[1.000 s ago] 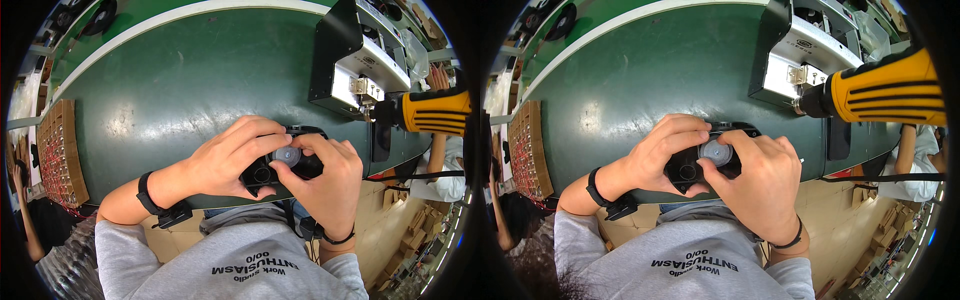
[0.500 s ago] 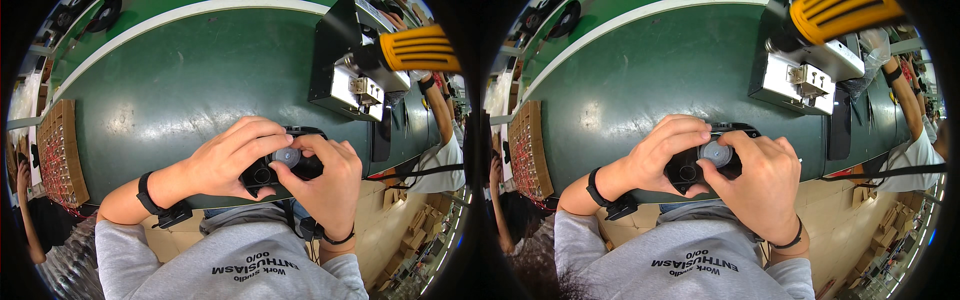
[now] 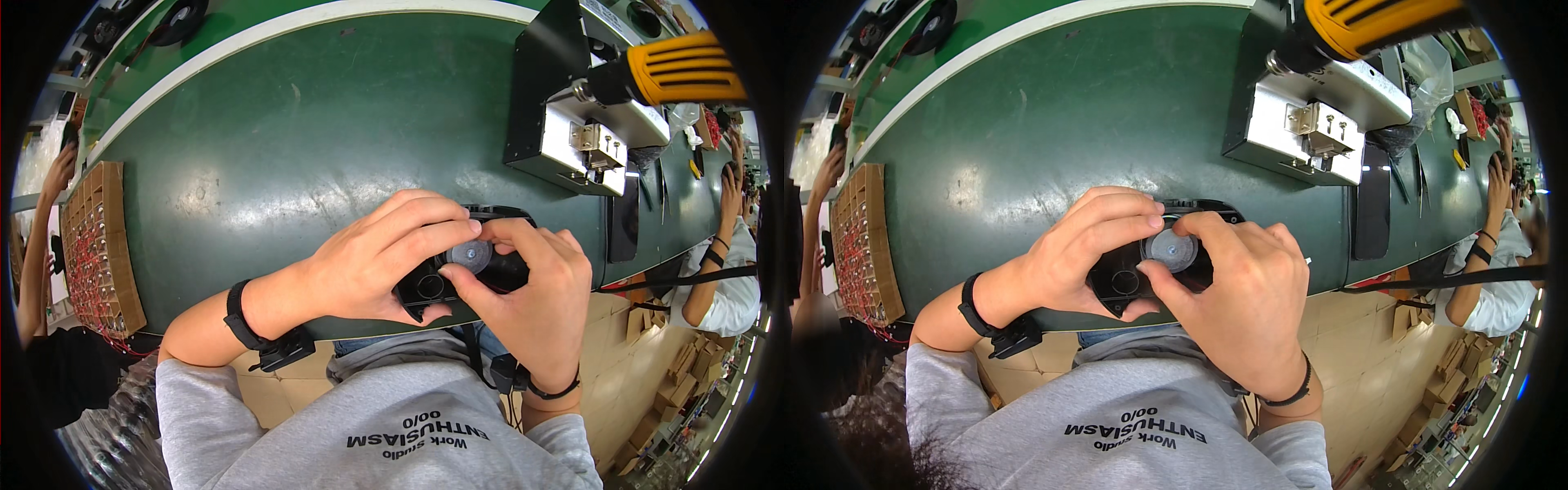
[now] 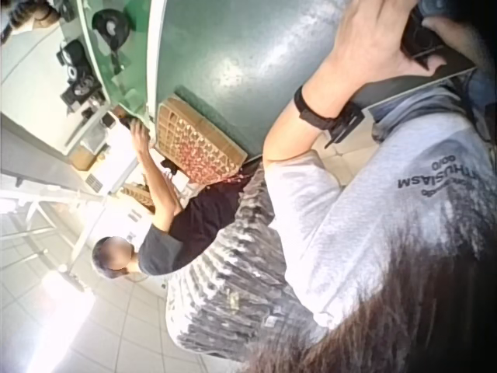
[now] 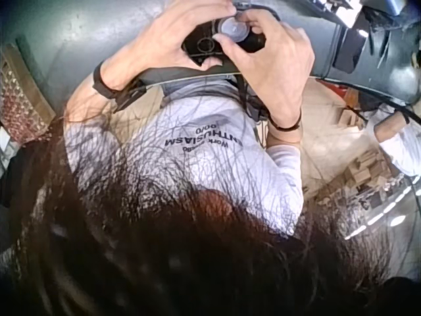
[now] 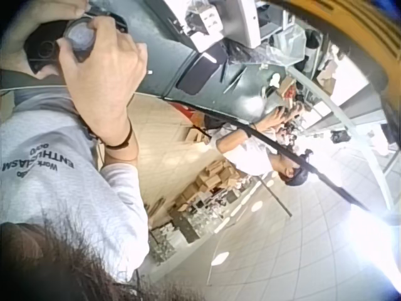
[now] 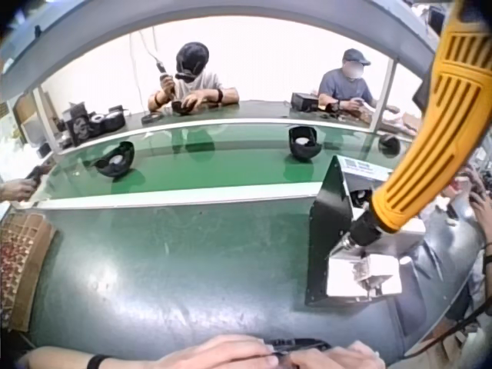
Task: Assembling components into plastic electronic housings using a heat gun and hand tools on a factory production line.
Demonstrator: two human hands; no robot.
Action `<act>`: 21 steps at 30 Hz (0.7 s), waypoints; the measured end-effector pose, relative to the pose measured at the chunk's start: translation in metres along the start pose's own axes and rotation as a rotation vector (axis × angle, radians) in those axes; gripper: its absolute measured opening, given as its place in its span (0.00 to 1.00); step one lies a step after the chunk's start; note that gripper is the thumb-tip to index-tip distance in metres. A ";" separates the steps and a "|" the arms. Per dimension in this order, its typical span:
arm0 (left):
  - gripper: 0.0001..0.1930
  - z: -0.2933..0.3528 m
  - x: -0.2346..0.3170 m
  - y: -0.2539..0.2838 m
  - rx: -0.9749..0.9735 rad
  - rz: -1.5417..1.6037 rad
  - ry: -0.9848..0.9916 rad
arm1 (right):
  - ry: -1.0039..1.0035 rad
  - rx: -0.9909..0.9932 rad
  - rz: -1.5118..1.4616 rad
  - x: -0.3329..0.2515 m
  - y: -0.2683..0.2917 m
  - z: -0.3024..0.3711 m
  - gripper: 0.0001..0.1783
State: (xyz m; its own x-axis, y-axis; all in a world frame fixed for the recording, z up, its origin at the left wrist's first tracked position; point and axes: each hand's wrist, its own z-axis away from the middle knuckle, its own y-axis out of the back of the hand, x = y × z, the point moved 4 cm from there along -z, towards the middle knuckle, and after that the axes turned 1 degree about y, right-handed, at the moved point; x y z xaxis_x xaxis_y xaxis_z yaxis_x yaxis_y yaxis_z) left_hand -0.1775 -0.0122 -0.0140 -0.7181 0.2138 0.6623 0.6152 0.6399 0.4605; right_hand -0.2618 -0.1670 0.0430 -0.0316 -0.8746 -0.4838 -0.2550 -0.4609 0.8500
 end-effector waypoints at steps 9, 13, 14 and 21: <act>0.43 0.000 0.000 0.000 0.008 0.008 -0.002 | 0.019 0.028 -0.007 0.000 0.000 0.000 0.18; 0.44 0.000 -0.001 -0.001 0.002 -0.004 0.002 | -0.018 0.002 -0.003 0.002 -0.003 0.002 0.21; 0.44 -0.001 -0.002 -0.001 0.000 0.002 0.000 | -0.003 0.015 -0.002 0.002 -0.002 0.001 0.19; 0.44 0.000 -0.001 0.000 0.004 -0.002 0.007 | 0.027 0.037 -0.022 0.001 -0.002 -0.001 0.18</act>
State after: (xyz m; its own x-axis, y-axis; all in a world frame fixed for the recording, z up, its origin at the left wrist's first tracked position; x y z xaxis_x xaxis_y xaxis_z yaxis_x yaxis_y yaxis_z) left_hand -0.1766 -0.0130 -0.0147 -0.7172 0.2075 0.6652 0.6123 0.6435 0.4594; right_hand -0.2603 -0.1671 0.0409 0.0005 -0.8683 -0.4961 -0.2905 -0.4748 0.8307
